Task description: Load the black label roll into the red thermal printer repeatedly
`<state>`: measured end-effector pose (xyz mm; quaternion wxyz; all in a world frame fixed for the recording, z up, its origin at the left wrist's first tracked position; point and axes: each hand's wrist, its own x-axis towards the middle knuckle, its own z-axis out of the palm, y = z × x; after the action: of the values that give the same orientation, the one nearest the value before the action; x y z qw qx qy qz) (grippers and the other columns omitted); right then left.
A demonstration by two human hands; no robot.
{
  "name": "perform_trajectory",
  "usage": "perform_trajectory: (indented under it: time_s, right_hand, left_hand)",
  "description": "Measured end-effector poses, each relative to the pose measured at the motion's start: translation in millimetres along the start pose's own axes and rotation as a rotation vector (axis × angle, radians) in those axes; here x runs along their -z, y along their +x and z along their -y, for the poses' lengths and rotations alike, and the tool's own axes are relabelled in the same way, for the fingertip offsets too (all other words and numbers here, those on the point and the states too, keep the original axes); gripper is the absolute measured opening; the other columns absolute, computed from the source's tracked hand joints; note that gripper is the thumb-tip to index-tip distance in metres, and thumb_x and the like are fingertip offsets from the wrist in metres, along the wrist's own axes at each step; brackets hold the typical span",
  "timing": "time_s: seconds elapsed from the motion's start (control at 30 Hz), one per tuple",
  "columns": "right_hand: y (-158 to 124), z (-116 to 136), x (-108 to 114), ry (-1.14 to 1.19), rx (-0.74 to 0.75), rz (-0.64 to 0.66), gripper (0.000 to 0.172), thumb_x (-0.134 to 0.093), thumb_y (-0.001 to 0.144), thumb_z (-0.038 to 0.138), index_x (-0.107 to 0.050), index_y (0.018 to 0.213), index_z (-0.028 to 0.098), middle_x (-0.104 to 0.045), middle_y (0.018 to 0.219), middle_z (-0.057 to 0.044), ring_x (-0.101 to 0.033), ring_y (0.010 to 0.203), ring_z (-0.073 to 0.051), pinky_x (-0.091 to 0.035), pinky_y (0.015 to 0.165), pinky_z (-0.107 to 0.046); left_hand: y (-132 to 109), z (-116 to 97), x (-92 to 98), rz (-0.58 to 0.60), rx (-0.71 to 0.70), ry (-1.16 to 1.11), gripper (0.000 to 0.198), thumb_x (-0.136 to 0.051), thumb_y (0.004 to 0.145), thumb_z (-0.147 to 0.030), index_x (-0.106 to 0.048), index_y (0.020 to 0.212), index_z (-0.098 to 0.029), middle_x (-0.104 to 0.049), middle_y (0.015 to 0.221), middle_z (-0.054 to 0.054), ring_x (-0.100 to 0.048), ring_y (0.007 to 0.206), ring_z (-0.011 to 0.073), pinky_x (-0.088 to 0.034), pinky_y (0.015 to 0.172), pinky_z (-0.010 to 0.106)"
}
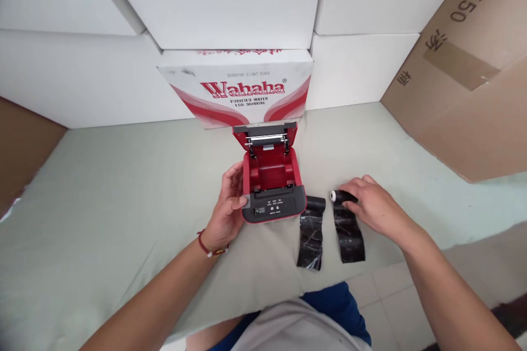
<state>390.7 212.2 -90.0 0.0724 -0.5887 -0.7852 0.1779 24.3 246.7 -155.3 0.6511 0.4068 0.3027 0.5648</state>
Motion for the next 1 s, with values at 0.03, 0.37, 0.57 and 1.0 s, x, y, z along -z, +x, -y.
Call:
perform_trajectory:
  time_s: [0.03, 0.37, 0.57, 1.0]
  right_hand:
    - [3.4, 3.2, 8.6, 0.017, 0.020, -0.005, 0.042, -0.055, 0.104, 0.049, -0.080, 0.127, 0.025, -0.081, 0.120, -0.014, -0.068, 0.105, -0.034, -0.058, 0.096, -0.053]
    - [46.6, 83.1, 29.2, -0.036, 0.218, 0.084, 0.029, -0.061, 0.101, 0.022, -0.080, 0.122, 0.022, -0.078, 0.110, -0.014, -0.066, 0.103, -0.030, -0.058, 0.089, -0.045]
    - [29.6, 85.0, 67.7, 0.257, 0.126, 0.011, 0.036, -0.066, 0.104, 0.050, -0.082, 0.127, 0.027, -0.080, 0.101, -0.005, -0.067, 0.074, -0.019, -0.054, 0.068, -0.033]
    - [121.1, 174.4, 25.9, -0.234, 0.086, 0.137, 0.041, -0.049, 0.106, 0.013, -0.070, 0.142, 0.017, -0.080, 0.130, -0.017, -0.080, 0.106, -0.033, -0.058, 0.085, -0.039]
  left_hand:
    - [0.1, -0.2, -0.3, 0.001, -0.003, -0.002, 0.073, -0.086, 0.082, -0.042, -0.058, 0.149, -0.039, -0.049, 0.171, 0.002, -0.042, 0.161, 0.0324, -0.040, 0.130, 0.051]
    - [0.5, 0.2, 1.9, -0.016, -0.009, 0.004, 0.072, -0.084, 0.081, -0.042, -0.059, 0.148, -0.038, -0.050, 0.170, 0.002, -0.043, 0.160, 0.0320, -0.040, 0.130, 0.050]
    - [-0.3, 3.0, 2.1, -0.014, -0.027, 0.035, 0.072, -0.083, 0.083, -0.045, -0.058, 0.149, -0.037, -0.049, 0.170, 0.004, -0.043, 0.161, 0.0333, -0.041, 0.130, 0.052]
    - [-42.4, -6.2, -10.6, -0.009, -0.979, 1.138, 0.070, -0.066, 0.096, -0.035, -0.050, 0.164, -0.031, -0.071, 0.134, 0.009, -0.059, 0.138, 0.0315, -0.037, 0.128, 0.050]
